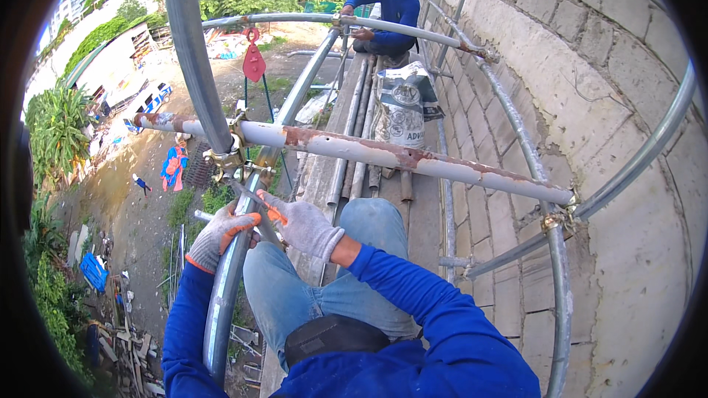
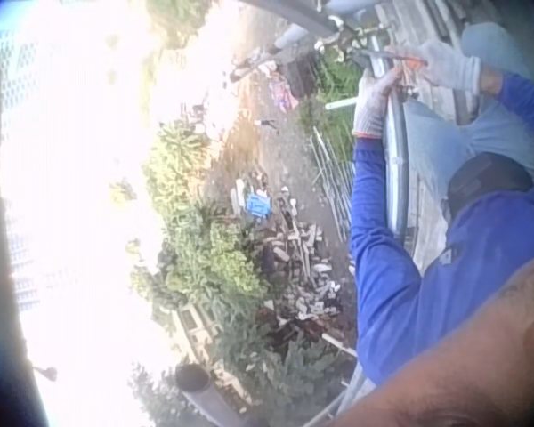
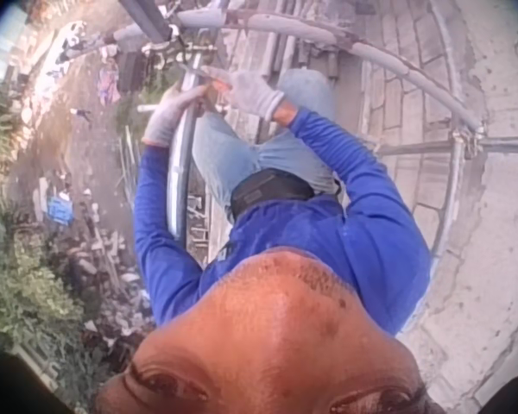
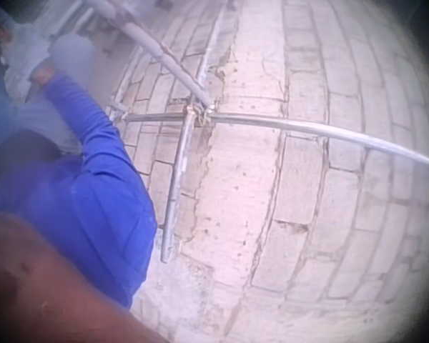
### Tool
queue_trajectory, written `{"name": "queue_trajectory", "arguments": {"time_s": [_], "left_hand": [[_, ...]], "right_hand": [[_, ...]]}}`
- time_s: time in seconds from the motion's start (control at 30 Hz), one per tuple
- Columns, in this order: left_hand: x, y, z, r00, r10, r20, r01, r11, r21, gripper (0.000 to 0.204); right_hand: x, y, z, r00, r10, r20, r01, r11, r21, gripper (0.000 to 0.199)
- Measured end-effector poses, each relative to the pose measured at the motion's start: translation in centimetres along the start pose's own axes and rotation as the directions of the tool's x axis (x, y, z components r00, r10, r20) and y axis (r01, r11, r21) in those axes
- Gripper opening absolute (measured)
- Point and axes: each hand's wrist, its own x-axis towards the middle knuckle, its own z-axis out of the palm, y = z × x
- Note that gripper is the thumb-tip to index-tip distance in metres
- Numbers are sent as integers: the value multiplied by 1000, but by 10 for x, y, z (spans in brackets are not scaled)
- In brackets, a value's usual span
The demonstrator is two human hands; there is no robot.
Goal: The person assembles a metal scaffolding structure on a rooftop. They use a wrench to tighten couplers at the joints of metal poles, secure the connections, and move along the wooden planks to reach different sections of the frame.
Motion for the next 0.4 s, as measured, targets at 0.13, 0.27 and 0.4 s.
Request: {"name": "queue_trajectory", "arguments": {"time_s": [0.13, 0.27, 0.4], "left_hand": [[-2, 1, 0, 1000, 6, 8, -6, 1000, 20, 60], [-4, 3, 2, 1000, 9, -2, -9, 1000, 22, 61], [-2, 0, 0, 1000, 18, 19, -19, 999, 35, 63]], "right_hand": [[1, -1, 0, 1000, 2, 14, -2, 1000, -19, 75], [1, 1, 1, 1000, 1, 11, -1, 1000, -7, 74], [2, 4, 4, 996, 46, 71, -49, 998, 50, 77]]}}
